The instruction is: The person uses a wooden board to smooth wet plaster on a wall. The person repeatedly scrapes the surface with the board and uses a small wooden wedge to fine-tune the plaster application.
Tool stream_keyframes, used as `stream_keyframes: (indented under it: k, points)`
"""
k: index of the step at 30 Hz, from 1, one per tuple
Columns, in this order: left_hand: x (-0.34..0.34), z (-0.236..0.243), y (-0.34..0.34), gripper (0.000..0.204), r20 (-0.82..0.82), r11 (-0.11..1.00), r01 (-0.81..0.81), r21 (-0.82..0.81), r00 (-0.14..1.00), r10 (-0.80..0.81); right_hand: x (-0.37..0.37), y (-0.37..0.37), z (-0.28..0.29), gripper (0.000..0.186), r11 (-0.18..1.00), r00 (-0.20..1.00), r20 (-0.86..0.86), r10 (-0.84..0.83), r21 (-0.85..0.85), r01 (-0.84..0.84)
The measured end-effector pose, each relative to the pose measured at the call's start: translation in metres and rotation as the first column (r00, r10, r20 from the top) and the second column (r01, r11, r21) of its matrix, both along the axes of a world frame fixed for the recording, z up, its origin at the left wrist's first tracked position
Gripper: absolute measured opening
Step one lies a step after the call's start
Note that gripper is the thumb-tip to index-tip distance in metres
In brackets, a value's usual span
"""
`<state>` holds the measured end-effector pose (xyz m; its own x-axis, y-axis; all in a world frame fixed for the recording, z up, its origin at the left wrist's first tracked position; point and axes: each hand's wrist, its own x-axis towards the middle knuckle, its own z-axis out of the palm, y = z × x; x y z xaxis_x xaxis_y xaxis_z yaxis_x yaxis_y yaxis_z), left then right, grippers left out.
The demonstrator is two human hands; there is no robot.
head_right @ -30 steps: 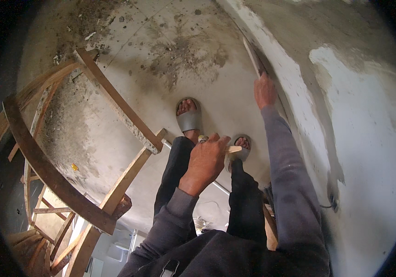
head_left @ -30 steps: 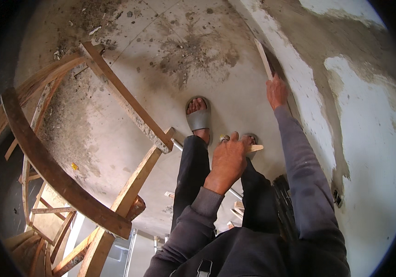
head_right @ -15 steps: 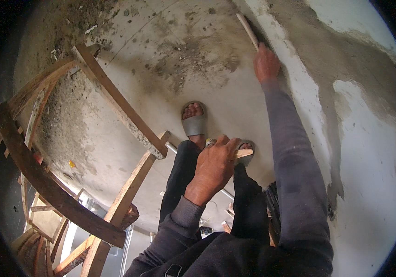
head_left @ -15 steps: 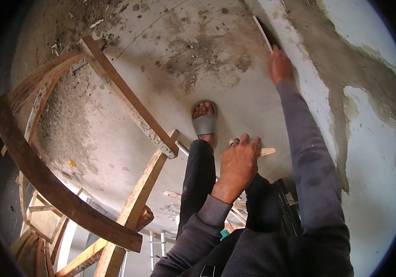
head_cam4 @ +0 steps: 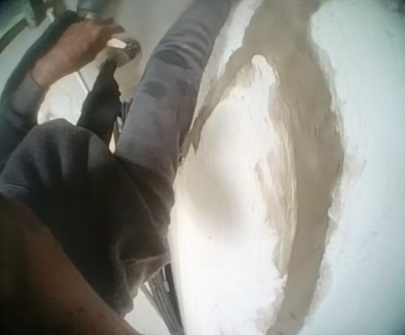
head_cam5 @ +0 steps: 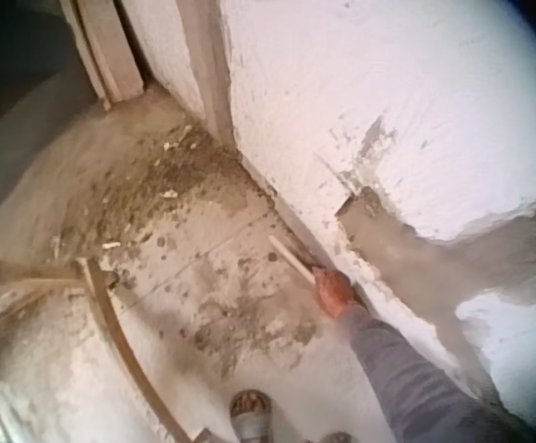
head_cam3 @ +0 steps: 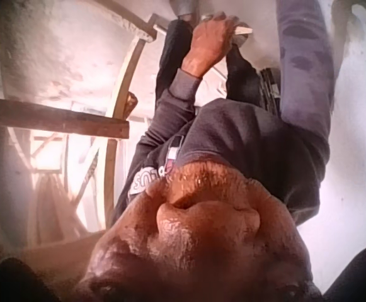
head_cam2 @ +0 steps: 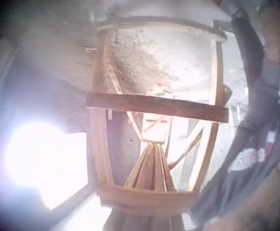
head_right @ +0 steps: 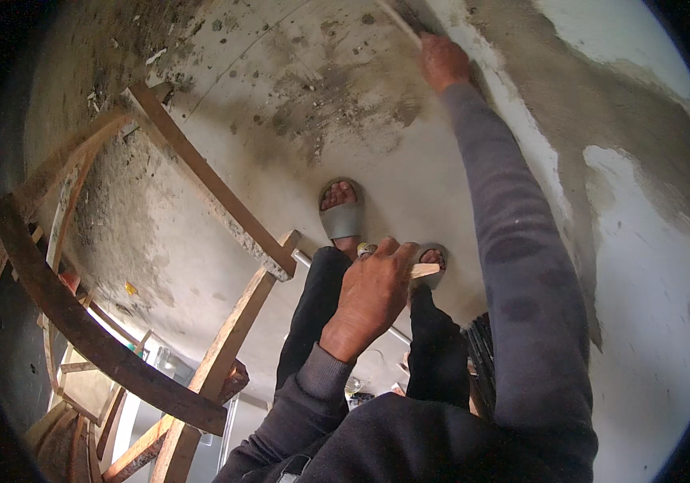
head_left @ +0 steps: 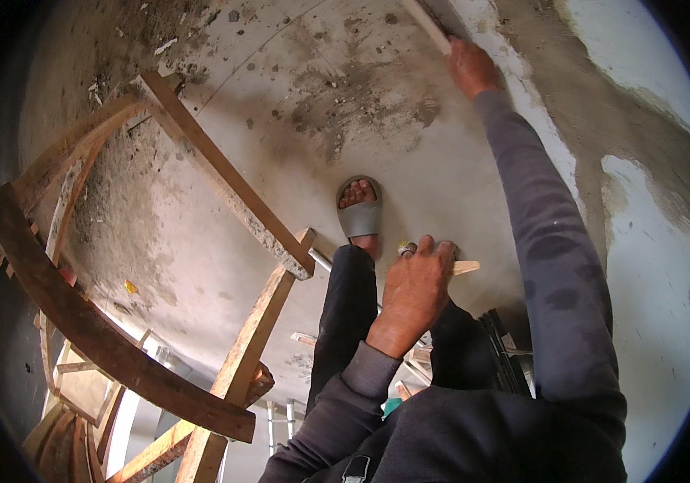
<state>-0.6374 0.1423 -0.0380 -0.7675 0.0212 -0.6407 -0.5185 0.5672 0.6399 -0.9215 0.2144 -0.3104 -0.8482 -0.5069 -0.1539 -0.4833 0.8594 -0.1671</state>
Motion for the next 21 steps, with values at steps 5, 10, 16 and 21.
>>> stream_keyframes:
  k: [5, 10, 16, 21]
  points:
    - [0.001, -0.002, -0.003, 0.023, 0.013, 1.000, -0.009, -0.009, 1.000, 0.009, 0.028, -0.004, 0.024, 0.033, 1.000, 0.989, 0.147, 0.005, -0.019, -0.002]
    - [0.004, -0.003, 0.002, 0.023, 0.005, 0.999, -0.033, 0.030, 0.999, 0.032, 0.025, 0.008, 0.035, 0.027, 0.985, 0.984, 0.046, -0.171, -0.020, 0.172]
    - [0.000, -0.004, -0.008, 0.031, 0.008, 1.000, 0.003, 0.018, 1.000, -0.003, 0.025, -0.001, 0.018, 0.020, 0.991, 0.992, 0.015, -0.127, 0.050, 0.126]
    - [0.003, -0.004, -0.011, 0.028, 0.033, 1.000, -0.014, 0.004, 0.999, 0.014, 0.023, 0.003, 0.030, 0.024, 0.999, 0.999, 0.036, 0.038, -0.024, -0.037]
